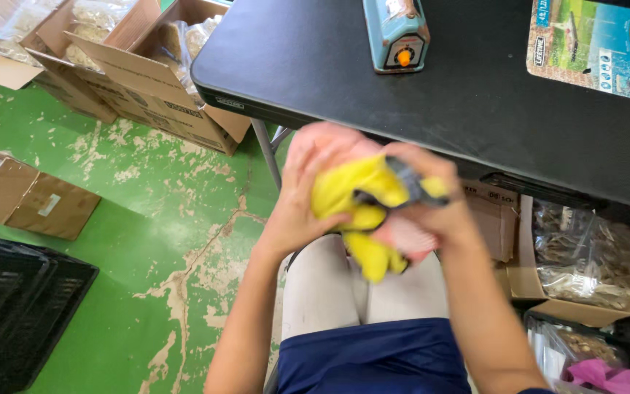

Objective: The person sits on a chair and wipes a table surface with a cloth. They then pick up small plastic bags containing dried items from a box and place them into a cloth pouch on their lap, repeating this process for several bags.

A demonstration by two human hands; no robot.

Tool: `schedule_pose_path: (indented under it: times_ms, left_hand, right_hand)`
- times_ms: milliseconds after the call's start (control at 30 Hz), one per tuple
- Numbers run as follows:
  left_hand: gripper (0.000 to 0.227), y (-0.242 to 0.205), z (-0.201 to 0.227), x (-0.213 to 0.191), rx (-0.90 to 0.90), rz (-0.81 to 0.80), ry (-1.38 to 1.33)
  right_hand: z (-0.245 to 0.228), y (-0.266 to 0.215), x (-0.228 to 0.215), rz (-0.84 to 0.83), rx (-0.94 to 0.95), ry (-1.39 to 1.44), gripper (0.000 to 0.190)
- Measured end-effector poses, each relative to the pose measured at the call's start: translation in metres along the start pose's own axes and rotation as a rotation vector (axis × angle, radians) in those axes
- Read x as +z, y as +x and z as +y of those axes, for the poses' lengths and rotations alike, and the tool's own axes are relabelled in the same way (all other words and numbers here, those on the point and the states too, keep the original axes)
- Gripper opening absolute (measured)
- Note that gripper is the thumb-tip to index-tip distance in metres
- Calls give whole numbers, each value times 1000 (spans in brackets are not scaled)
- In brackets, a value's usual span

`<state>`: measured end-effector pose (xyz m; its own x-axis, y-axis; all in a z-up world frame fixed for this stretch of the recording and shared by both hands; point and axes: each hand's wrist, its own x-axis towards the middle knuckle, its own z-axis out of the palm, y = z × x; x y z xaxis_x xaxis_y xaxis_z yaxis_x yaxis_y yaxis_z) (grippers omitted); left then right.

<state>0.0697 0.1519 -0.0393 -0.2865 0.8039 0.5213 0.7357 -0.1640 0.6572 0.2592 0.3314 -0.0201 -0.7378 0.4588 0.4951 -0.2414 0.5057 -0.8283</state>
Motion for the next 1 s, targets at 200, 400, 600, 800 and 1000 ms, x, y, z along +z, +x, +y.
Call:
schedule_pose_path:
  times_ms: [200,400,600,800,1000]
  left_hand:
    - [76,41,1,18,32,85,25]
    - [58,81,-31,80,-20,31,0]
    - [63,109,-38,94,-13,-12,537]
    - [82,119,-52,75,38,-196,765]
    - [46,129,-105,66,421,-102,916]
  right_hand:
    - [-48,47,-127,454,-17,-255,48]
    - [-13,65,-143,233,298,-875,55]
    - [0,53,-56,402,-245,-1412,55]
    - [6,81,-1,62,-221,-611,17]
    - [60,133,18,31,-125,-523,16]
